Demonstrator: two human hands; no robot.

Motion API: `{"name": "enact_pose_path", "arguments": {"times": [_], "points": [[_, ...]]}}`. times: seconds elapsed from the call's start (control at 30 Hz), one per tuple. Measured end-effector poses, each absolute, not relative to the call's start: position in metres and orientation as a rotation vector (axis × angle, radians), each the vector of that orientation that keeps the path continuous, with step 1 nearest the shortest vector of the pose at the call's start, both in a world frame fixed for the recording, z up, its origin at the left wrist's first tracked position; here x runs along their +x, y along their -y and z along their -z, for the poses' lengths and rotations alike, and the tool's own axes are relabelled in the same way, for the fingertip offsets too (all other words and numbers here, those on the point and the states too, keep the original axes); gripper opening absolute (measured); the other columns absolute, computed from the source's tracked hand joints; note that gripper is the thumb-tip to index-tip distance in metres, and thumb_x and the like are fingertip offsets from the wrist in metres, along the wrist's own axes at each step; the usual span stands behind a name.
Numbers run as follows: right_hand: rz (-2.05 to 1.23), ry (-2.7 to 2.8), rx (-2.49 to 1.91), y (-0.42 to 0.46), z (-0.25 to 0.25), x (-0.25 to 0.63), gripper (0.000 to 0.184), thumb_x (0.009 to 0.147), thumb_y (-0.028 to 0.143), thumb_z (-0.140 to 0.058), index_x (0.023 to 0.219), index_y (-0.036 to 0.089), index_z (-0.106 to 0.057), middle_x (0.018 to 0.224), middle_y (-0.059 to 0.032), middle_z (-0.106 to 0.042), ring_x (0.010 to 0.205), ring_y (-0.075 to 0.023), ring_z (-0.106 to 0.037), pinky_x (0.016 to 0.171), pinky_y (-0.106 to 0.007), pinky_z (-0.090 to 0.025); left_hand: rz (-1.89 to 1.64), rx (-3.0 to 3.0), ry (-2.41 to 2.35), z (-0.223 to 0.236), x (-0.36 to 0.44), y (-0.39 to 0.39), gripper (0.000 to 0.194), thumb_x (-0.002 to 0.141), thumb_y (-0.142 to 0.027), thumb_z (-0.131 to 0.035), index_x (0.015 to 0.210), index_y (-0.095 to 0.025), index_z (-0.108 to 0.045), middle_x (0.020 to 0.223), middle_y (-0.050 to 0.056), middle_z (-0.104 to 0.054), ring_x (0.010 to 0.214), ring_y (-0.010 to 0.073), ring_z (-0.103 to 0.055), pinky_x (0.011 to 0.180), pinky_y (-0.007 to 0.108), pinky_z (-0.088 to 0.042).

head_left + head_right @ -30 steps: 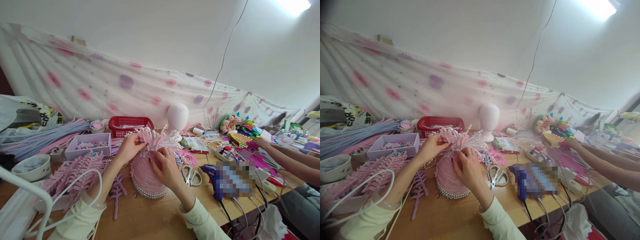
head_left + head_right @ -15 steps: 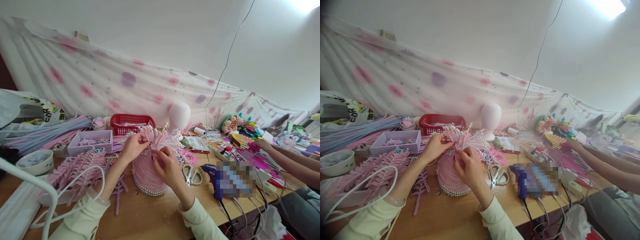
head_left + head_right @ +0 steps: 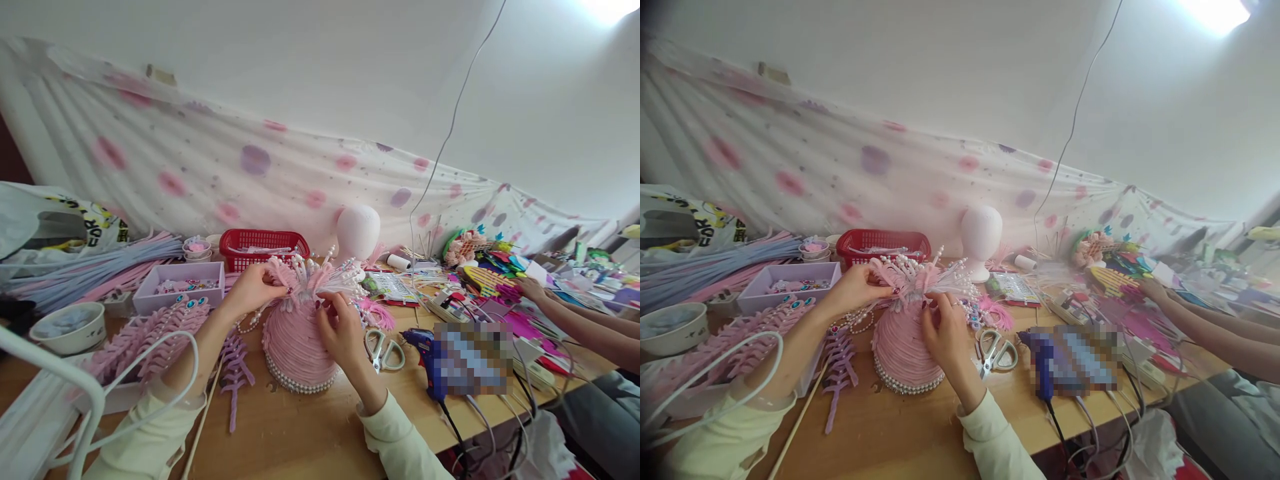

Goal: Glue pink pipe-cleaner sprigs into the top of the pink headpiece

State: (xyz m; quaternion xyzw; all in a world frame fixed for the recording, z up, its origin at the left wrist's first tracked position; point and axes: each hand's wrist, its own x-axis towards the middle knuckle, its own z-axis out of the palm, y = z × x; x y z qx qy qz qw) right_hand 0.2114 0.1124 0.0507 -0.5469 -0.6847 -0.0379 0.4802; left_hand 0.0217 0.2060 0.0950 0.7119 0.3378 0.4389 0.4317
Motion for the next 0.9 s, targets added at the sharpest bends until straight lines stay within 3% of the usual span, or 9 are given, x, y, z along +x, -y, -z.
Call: {"name": "enact_pose_path", "arguments": {"times": [0.2,0.4,0.53,0.7,0.9], "points": [[0.062,1.672,-1.316,-0.119,-0.052,0.212,0.035,0.087,0.013,-0.046,0.115,0.019,-0.066,0.092,-0.0063,-0.063,0.077,-0.0191,-0.06,0.07,-0.031,-0.045,-0.955,1.882,-0.711,-0.106,0.014,-0.197,0.012,0.059,-0.024,-0.072,0.069,-0.018,-0.068,0.068,-0.001,-0.071,0.066,0.0184,-0.066,0.063,0.027,-0.049],[0.042,1.676,-1.257,-0.125,-0.051,0.216,0.042,0.085,0.007,-0.041,0.116,0.019,-0.068,0.091,-0.0066,-0.063,0.084,-0.0199,-0.061,0.077,-0.031,-0.046,-1.16,1.885,-0.814,-0.092,0.042,-0.191,0.009,0.065,-0.024,-0.068,0.071,-0.018,-0.065,0.074,0.002,-0.073,0.071,0.0197,-0.068,0.065,0.028,-0.05],[0.071,1.654,-1.278,-0.126,-0.05,0.215,0.04,0.085,0.007,-0.042,0.113,0.019,-0.067,0.089,-0.0056,-0.062,0.081,-0.0195,-0.06,0.074,-0.031,-0.045,-1.257,1.868,-0.895,-0.082,0.051,-0.191,0.015,0.069,-0.026,-0.067,0.081,-0.017,-0.068,0.084,0.006,-0.077,0.08,0.0227,-0.071,0.074,0.033,-0.054],[0.087,1.6,-1.259,-0.121,-0.049,0.211,0.033,0.085,0.011,-0.046,0.11,0.02,-0.064,0.09,-0.0035,-0.06,0.068,-0.0152,-0.056,0.064,-0.028,-0.043,-1.237,1.959,-1.0,-0.086,0.05,-0.192,0.015,0.069,-0.024,-0.067,0.082,-0.017,-0.07,0.083,0.006,-0.078,0.077,0.0238,-0.072,0.071,0.033,-0.054],[0.093,1.686,-1.209,-0.118,-0.047,0.212,0.023,0.084,0.015,-0.053,0.098,0.02,-0.07,0.095,-0.0068,-0.063,0.086,-0.0202,-0.061,0.076,-0.033,-0.047,-1.209,2.035,-0.978,-0.093,0.048,-0.197,0.012,0.069,-0.024,-0.067,0.077,-0.017,-0.07,0.079,0.005,-0.077,0.074,0.0231,-0.071,0.065,0.031,-0.052]]}}
